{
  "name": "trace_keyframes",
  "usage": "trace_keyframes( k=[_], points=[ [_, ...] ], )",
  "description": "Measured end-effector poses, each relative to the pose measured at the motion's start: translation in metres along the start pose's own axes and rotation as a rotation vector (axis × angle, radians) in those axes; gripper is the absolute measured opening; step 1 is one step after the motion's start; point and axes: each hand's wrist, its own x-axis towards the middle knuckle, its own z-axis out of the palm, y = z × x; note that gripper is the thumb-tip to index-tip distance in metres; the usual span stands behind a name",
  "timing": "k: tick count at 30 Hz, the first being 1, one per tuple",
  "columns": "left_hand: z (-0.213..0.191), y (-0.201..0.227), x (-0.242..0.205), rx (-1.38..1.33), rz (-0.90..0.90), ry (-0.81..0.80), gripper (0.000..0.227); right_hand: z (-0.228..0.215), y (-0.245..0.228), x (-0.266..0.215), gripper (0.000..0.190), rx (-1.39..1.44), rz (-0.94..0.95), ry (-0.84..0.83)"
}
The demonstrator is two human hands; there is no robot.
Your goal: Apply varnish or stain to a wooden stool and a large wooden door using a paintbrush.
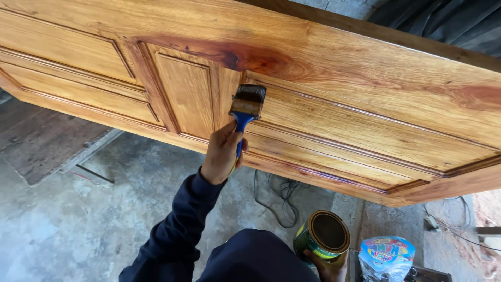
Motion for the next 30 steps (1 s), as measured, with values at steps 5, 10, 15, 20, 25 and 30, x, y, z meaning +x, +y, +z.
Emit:
trace_keyframes(
  k=[5,10,15,20,25,30],
  points=[
    [0.001,-0.015,0.022,0.012,-0.008,0.035,0.026,-0.017,-0.007,0.007,0.101,-0.009,0.128,0.027],
    [0.011,-0.023,0.029,0.019,-0.042,0.106,0.021,-0.040,0.007,0.014,0.101,0.049,0.112,0.022],
    [0.023,-0.026,0.030,0.021,-0.011,0.099,0.018,-0.064,0.027,0.024,0.103,0.034,0.097,0.035],
    [0.046,-0.024,0.029,-0.003,-0.060,0.153,0.017,-0.087,0.030,0.038,0.104,0.148,-0.016,-0.026],
    [0.074,-0.053,0.030,-0.025,-0.041,0.103,0.019,-0.107,0.035,0.050,0.105,0.124,-0.009,-0.032],
    [0.119,-0.052,0.023,-0.026,-0.068,0.060,0.025,-0.125,0.029,0.058,0.107,0.142,-0.063,-0.053]
  ],
)
